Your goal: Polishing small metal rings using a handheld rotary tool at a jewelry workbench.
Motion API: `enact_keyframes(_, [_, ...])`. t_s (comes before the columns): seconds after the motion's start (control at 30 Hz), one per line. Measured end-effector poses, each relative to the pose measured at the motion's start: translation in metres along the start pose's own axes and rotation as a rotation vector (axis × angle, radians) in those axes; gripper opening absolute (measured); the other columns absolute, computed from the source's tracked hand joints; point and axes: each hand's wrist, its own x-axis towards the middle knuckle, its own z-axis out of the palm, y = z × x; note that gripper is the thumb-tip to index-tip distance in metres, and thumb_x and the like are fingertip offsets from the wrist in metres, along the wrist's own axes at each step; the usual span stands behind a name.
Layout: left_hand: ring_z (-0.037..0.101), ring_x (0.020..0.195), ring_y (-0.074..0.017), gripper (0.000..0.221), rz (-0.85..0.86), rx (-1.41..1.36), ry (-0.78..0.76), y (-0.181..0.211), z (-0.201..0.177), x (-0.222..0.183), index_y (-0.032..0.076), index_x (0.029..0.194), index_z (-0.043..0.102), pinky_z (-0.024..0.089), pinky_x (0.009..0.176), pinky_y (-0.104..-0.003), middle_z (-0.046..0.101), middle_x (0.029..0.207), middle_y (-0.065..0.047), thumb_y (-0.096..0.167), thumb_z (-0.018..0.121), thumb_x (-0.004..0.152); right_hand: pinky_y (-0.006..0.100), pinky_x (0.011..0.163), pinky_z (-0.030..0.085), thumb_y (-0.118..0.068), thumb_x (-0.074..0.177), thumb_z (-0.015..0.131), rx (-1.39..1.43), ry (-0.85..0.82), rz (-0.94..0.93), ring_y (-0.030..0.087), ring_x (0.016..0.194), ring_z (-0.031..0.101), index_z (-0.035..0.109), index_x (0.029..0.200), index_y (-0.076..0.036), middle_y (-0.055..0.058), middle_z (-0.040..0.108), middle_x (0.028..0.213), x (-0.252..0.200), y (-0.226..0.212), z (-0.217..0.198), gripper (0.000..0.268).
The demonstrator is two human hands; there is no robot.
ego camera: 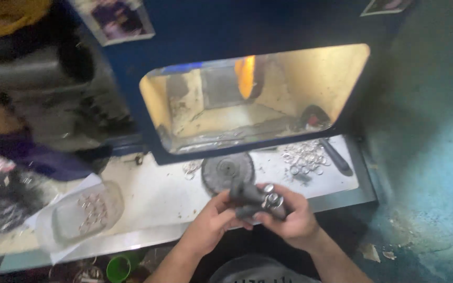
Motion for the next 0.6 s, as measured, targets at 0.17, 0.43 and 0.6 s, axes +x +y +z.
enact_keyframes(0.17, [0.070, 0.109, -0.0287, 0.046, -0.133, -0.031, -0.168, 0.007, 0.002, 0.018, -0.001, 0.126, 0.063, 0.057, 0.096, -0.043, 0.071, 0.119, -0.016, 0.007, 0.074, 0.082, 0.030, 0.078, 0.059, -0.018, 0.083, 0.085, 0.061, -0.081, -0.198, 0.017, 0.087, 0.071, 0.067, 0.120, -0.003, 0.011, 0.074, 0.107, 0.013, -0.020, -0.008, 0.044])
enact_keyframes(0.43, [0.069, 0.100, -0.0371, 0.015, -0.181, -0.186, -0.132, -0.003, -0.010, -0.001, 0.005, 0.093, 0.050, 0.057, 0.094, -0.048, 0.063, 0.104, -0.022, 0.013, 0.064, 0.091, 0.029, 0.067, 0.061, -0.006, 0.087, 0.078, 0.140, -0.105, -0.193, 0.022, 0.081, 0.072, 0.063, 0.107, -0.011, 0.014, 0.073, 0.102, 0.009, -0.008, -0.015, 0.025])
enact_keyframes(0.6, [0.068, 0.080, -0.0304, 0.040, -0.044, 0.066, 0.030, -0.030, -0.026, -0.008, 0.012, 0.100, 0.052, 0.052, 0.083, -0.040, 0.071, 0.088, -0.019, 0.007, 0.085, 0.078, 0.030, 0.080, 0.060, -0.005, 0.084, 0.081, 0.075, -0.119, -0.074, 0.016, 0.088, 0.073, 0.060, 0.115, -0.006, 0.008, 0.078, 0.102, 0.009, -0.010, -0.014, 0.038])
